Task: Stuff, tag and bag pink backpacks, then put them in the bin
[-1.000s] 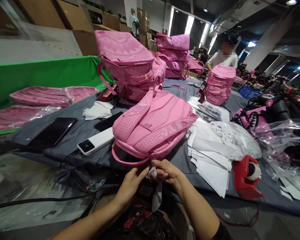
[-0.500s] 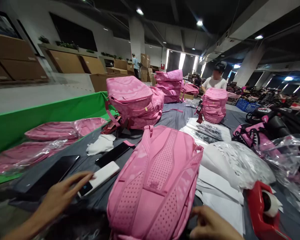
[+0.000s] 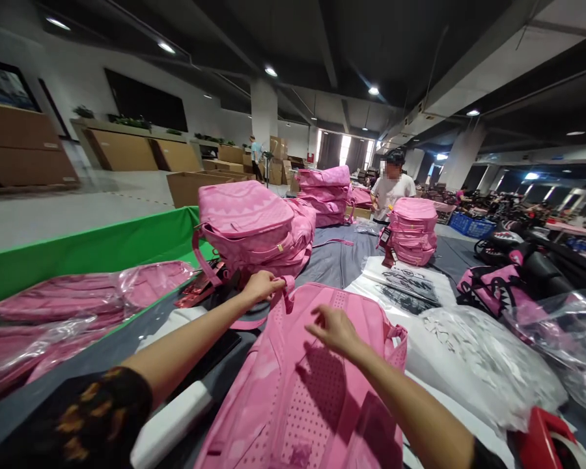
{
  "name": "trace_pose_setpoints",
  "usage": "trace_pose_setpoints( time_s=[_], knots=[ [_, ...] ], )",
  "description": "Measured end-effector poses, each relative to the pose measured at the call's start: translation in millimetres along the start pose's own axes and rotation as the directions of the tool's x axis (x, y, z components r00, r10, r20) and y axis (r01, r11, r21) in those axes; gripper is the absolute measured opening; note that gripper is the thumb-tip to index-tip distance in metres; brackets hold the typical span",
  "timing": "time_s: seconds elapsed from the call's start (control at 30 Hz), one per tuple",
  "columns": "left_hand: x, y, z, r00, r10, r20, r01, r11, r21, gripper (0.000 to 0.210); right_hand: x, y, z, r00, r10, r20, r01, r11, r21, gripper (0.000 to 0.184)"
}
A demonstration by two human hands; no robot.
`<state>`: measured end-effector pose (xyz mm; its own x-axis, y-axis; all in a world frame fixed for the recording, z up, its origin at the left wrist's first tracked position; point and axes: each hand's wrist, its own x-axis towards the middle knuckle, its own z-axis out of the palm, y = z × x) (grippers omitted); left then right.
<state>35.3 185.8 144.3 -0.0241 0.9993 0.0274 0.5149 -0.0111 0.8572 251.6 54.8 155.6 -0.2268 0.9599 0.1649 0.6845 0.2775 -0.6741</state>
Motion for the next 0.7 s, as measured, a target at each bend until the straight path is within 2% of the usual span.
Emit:
trace_pose_setpoints(
  time_s=[0.07,0.17,0.23,0.3,0.37,0.5,0.6,0.67,0.7],
  knots=[
    [-7,0,-15.6,0.999,0.025,0.030,-0.024,1.000,-0.014,0.019,49,-5,14,0.991,0.036,-0.125,-0.014,0.985,0.171,0.027],
    [-19,-5,-29.7,0.997,0.056,0.057,-0.053,0.997,-0.055,0.020,102,-20,43,0.983,0.116,-0.140,-0.059,0.931,0.359,0.014],
    [-26,-13,-32.3,0.997,0.060,0.054,-0.055,0.993,-0.101,0.026,119,-29,57,0.980,0.155,-0.121,-0.094,0.909,0.406,0.024],
    [-33,-21,-31.7,0.997,0.058,0.051,-0.048,0.981,-0.186,0.032,124,-33,59,0.976,0.193,-0.103,-0.131,0.892,0.432,0.028],
    [-38,-25,-29.6,0.995,0.080,0.051,-0.061,0.951,-0.305,0.037,119,-29,45,0.973,0.223,-0.057,-0.175,0.877,0.448,0.030],
    [-40,-18,-23.1,0.990,0.138,0.031,-0.104,0.861,-0.497,0.048,88,1,-10,0.970,0.243,0.002,-0.224,0.891,0.394,0.024],
    [-31,-5,-12.8,0.992,0.118,0.033,-0.079,0.822,-0.564,0.042,49,27,-31,0.984,0.176,-0.038,-0.173,0.983,0.056,0.011],
    [-22,3,-2.5,0.996,0.074,0.042,-0.035,0.803,-0.595,0.036,21,37,-24,0.989,0.132,-0.062,-0.142,0.969,-0.201,0.003],
    [-17,7,3.5,0.998,0.046,0.045,-0.009,0.792,-0.611,0.035,7,39,-16,0.989,0.133,-0.067,-0.146,0.950,-0.277,0.004]
  ],
)
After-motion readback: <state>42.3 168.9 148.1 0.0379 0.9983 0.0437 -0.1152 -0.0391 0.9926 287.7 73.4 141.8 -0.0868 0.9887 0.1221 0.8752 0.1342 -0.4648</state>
